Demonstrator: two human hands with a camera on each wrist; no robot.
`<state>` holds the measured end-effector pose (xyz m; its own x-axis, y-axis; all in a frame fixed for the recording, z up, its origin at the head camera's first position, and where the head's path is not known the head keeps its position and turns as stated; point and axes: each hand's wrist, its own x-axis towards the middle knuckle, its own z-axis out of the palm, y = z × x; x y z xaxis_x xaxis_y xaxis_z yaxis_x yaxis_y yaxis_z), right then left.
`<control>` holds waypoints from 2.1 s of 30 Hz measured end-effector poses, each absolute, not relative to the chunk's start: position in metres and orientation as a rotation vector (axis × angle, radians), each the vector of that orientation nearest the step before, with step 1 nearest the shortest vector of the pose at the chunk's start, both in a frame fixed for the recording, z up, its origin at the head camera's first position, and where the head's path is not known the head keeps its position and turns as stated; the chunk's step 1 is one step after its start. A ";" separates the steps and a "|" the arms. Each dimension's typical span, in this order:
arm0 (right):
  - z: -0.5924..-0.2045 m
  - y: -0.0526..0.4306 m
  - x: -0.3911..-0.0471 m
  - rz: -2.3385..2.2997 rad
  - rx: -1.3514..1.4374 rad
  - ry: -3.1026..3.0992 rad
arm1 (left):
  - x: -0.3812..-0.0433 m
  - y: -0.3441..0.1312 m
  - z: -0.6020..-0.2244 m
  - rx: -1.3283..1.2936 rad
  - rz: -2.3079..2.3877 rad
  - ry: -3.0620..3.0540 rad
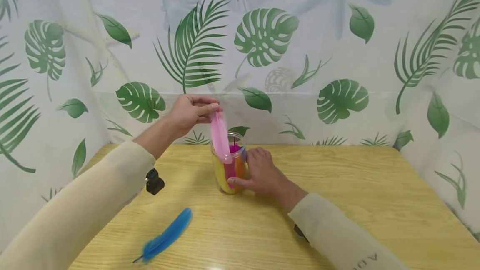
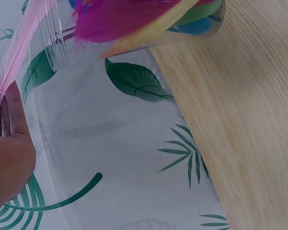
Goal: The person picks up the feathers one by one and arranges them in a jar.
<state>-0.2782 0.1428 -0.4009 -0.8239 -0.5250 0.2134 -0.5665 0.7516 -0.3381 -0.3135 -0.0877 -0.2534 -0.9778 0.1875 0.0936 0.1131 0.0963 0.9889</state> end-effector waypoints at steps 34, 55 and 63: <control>-0.401 0.143 -0.279 0.624 0.913 -2.819 | -0.298 -0.065 -0.269 0.339 1.764 2.291; -0.403 0.144 -0.280 0.617 0.932 -2.793 | -0.294 -0.059 -0.272 0.486 1.514 2.375; -0.403 0.145 -0.280 0.601 0.947 -2.777 | -0.291 -0.057 -0.267 0.541 1.378 2.327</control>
